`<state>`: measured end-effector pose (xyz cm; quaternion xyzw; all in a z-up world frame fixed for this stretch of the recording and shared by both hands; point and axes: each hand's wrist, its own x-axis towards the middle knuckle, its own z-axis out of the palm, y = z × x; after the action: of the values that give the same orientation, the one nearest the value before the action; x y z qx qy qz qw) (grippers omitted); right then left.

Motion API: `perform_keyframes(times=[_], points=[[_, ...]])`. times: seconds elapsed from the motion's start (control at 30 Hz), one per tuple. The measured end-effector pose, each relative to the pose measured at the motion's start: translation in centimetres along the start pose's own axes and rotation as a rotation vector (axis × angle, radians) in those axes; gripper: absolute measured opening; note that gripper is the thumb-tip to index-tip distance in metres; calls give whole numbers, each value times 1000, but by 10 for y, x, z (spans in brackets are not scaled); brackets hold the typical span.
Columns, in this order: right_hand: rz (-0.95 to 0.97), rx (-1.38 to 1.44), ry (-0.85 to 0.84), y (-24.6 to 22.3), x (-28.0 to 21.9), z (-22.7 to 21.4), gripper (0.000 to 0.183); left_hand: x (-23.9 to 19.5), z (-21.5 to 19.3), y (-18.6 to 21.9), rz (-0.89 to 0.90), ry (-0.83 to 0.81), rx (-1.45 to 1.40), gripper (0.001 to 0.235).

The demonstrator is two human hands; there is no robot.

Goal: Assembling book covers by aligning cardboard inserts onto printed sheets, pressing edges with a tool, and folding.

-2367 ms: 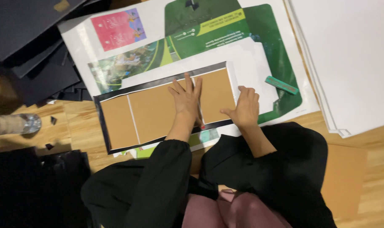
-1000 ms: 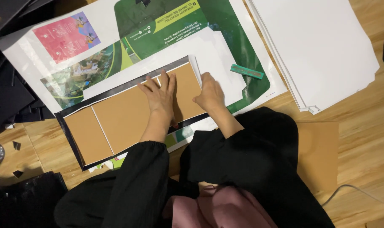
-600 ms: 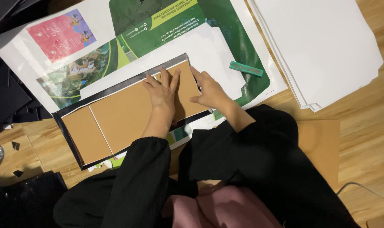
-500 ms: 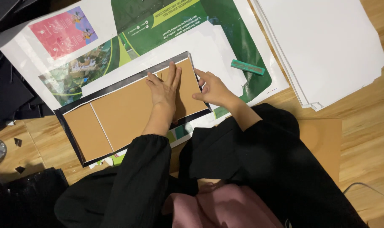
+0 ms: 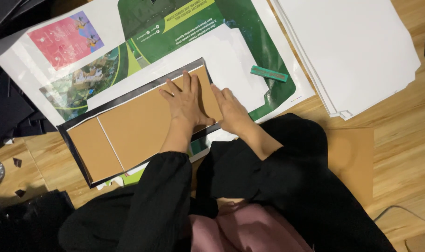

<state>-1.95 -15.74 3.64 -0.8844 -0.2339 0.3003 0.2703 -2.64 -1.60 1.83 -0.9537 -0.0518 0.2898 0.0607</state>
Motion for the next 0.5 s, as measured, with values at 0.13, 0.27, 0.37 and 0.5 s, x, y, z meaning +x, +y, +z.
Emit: perform_keyframes(times=[0.13,0.27,0.37,0.5], points=[[-25,-79,-11,7,7,5,95,18,11,7,-12,51,39,143],[13,-173,-59,4,15,9,98,24,4,12,-30,56,91,146],[27,-220,-87,-2,12,9,97,13,-9,12,-29,61,82,149],[-11,-258,-22,-3,11,14,93,34,18,10,-18,44,65,146]])
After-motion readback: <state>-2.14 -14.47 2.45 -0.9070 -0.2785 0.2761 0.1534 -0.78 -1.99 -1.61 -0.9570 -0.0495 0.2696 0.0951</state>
